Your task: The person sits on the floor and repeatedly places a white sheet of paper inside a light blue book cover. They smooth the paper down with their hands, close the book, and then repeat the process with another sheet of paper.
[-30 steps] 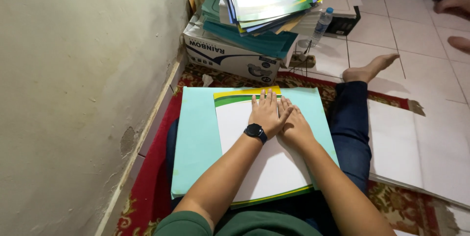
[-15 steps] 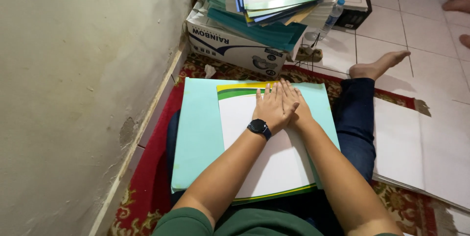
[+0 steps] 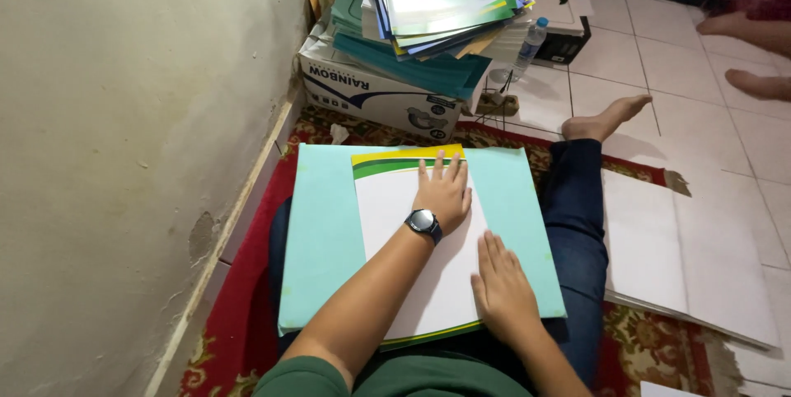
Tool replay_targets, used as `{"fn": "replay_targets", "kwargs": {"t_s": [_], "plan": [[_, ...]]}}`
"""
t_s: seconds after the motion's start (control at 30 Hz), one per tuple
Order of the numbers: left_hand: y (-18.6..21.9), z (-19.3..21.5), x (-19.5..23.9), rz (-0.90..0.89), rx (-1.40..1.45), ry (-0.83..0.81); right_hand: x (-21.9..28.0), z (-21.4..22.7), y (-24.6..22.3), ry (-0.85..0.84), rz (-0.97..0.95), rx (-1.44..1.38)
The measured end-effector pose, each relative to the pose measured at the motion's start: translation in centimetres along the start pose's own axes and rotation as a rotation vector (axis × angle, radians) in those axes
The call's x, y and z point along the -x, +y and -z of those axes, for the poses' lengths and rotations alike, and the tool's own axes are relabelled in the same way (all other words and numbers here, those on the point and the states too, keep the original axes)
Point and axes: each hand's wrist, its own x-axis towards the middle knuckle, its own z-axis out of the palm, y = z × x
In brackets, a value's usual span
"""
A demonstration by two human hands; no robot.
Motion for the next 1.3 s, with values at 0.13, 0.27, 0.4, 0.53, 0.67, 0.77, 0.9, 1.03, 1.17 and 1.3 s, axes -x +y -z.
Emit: {"fn": "replay_targets", "kwargs": {"t_s": [0.13,0.27,0.4,0.53,0.67,0.77,0.9,1.03,1.17,1.3], "plan": [[0.1,1.0,-0.7,-0.128,-0.003,-0.117,3.1,0.3,0.1,-0.033,0.007,0.011],[-0.5,0.3,-4.6,-0.004,0.000,-0.174,3.1,-0.1,0.3,0.031,0.040,0.070],[-1.6,-3.8,-7.3,-0.006,-0.007,0.042,3.3,-1.1,0.8,0.036,0.044,0.124],[-0.2,-0.2,-4.0,0.072,-0.028,-0.168,3.1,-0.6,0.6,-0.020,0.043,0.117],[1.5,3.4,2.2,0.200,-0.092,-0.260,2.9,-1.9,1.2,-0.030,0.064,0.133],[0.7,0.1,3.2,0.181,-0.089,-0.038,0.9,-1.7,0.9,-0.150,-0.003,0.061],[0.5,-0.1,3.4,0.183,-0.047,0.015,-4.6,-3.1,2.0,-0.108,0.016,0.056],[0.0,-0.4,3.6,0.114,0.092,0.111,-11.3,-3.7,2.7,-0.189,-0.057,0.101],[-0.1,0.2,3.7,0.117,0.130,0.117,-16.4,-5.0,3.9,-0.146,-0.064,0.070],[-0.2,0.5,3.7,0.117,0.140,0.080,-17.0,-5.7,4.3,-0.154,-0.092,0.033]]}}
